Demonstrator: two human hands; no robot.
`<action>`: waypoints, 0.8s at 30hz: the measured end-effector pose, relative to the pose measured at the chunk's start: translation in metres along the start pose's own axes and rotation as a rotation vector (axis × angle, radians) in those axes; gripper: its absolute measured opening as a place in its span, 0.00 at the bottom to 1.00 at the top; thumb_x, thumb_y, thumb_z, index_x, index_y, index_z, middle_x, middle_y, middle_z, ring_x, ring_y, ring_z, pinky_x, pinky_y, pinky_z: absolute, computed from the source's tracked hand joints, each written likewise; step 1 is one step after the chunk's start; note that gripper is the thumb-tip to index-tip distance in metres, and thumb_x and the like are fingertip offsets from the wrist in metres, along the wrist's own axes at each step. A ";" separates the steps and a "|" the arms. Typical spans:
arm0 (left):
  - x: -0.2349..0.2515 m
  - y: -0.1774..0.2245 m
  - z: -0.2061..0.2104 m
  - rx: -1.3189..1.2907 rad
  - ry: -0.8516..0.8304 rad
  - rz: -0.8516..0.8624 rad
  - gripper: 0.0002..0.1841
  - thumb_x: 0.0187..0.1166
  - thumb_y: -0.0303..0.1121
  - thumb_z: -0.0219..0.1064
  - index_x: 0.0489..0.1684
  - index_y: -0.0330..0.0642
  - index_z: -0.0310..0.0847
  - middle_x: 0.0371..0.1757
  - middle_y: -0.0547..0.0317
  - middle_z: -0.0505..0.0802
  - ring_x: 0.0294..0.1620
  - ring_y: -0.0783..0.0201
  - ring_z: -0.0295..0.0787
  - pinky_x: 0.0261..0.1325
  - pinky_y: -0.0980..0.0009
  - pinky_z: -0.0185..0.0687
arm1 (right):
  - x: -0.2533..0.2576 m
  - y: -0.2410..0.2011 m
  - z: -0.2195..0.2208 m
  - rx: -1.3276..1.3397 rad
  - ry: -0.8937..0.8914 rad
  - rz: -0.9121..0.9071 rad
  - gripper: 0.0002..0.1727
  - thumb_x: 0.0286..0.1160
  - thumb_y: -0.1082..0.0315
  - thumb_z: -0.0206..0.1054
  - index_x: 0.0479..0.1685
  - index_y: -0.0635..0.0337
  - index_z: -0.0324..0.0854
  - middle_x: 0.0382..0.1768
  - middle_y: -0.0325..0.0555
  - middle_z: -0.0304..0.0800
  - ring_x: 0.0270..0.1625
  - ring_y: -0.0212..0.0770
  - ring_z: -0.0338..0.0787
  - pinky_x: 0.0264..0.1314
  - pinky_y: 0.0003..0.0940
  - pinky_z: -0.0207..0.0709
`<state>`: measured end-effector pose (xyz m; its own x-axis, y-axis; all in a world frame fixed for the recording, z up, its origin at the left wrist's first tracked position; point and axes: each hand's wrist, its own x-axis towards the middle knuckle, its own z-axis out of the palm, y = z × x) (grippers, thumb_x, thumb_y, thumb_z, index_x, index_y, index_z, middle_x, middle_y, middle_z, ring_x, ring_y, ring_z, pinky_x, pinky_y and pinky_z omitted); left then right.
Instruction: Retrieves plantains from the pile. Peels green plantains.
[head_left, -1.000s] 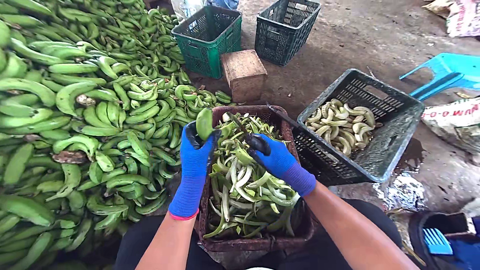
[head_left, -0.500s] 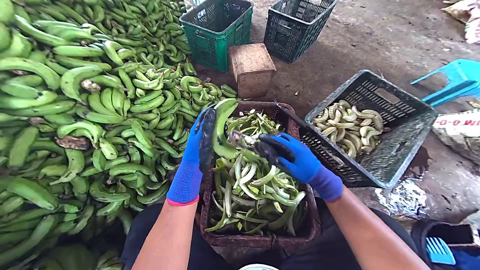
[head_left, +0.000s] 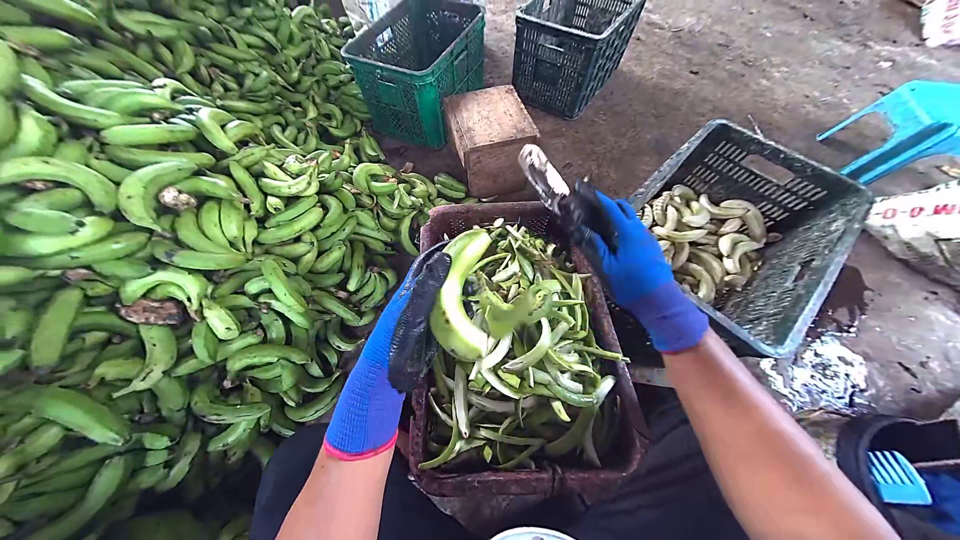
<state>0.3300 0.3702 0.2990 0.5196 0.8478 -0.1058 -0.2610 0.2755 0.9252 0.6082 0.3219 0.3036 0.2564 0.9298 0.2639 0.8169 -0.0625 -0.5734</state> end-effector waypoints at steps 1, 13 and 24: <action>0.003 0.001 -0.004 -0.008 0.007 -0.003 0.22 0.88 0.47 0.57 0.79 0.56 0.70 0.47 0.59 0.91 0.37 0.69 0.90 0.37 0.76 0.89 | -0.007 -0.002 0.003 0.076 -0.032 -0.041 0.33 0.82 0.60 0.63 0.89 0.51 0.65 0.73 0.64 0.79 0.65 0.62 0.86 0.62 0.66 0.79; -0.009 0.001 0.019 0.264 0.224 0.301 0.22 0.90 0.35 0.44 0.80 0.45 0.61 0.52 0.73 0.86 0.48 0.83 0.84 0.52 0.82 0.83 | -0.022 -0.032 0.022 0.071 -0.158 -0.447 0.27 0.70 0.54 0.72 0.72 0.46 0.85 0.54 0.59 0.90 0.54 0.60 0.90 0.52 0.62 0.83; 0.012 -0.012 0.003 0.235 0.364 0.490 0.25 0.92 0.43 0.47 0.85 0.47 0.55 0.60 0.70 0.85 0.55 0.79 0.85 0.58 0.77 0.84 | -0.040 -0.033 0.025 0.250 -0.269 -0.309 0.28 0.72 0.53 0.70 0.73 0.47 0.84 0.55 0.51 0.89 0.51 0.49 0.90 0.50 0.55 0.85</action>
<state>0.3414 0.3759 0.2879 0.0658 0.9606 0.2700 -0.1912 -0.2534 0.9483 0.5579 0.2963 0.2931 -0.1492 0.9540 0.2601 0.6761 0.2904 -0.6772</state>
